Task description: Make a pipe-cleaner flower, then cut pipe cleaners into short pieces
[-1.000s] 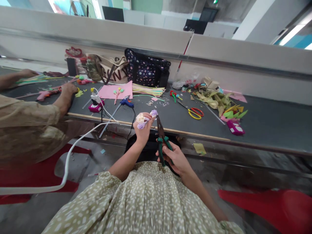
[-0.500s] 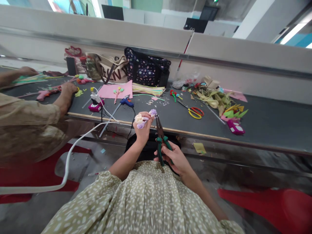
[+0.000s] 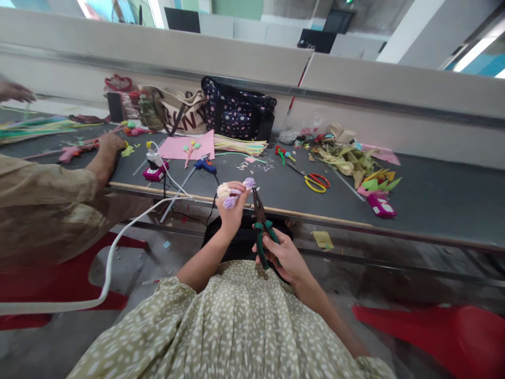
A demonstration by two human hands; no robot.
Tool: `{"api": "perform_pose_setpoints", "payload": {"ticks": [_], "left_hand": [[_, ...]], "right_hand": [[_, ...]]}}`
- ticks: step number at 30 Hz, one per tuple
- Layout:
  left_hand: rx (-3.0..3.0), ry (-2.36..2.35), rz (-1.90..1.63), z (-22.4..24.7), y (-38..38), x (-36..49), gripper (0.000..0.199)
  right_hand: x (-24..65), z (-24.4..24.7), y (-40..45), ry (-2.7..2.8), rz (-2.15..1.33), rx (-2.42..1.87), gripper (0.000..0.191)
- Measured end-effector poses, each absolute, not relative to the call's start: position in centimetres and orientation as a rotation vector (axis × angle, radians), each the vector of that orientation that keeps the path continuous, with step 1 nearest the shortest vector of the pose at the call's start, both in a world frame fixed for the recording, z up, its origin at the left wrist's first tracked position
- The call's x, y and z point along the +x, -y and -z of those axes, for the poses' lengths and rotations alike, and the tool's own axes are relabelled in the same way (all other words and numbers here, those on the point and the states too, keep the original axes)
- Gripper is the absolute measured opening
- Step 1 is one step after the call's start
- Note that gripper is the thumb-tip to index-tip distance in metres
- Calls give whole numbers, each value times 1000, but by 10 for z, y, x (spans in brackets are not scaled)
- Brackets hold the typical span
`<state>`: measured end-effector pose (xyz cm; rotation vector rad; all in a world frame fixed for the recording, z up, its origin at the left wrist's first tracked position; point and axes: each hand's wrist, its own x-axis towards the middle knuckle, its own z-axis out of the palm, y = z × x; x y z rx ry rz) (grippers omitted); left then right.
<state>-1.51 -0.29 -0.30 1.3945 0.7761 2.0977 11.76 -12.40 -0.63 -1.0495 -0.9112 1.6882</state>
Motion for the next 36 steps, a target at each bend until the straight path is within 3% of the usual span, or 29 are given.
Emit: {"api": "perform_pose_setpoints", "payload": {"ticks": [12,18,26,36], "left_hand": [[1565,-913,-2120,1,5,-20,12],[1367,-840,-2089,0,2,-20,11],[991,-622,-1882,6,-7,-19,26],[1005,-590,-1827,4,-5,-20,28]], "right_hand": [[114,1,127,935,-1603,-1094,36],[116,5,127,901,-1655,-998,27],[117,-4,131,915,-1685,-1021,39],[117,-2,130,897,-1690,-1032,43]]}}
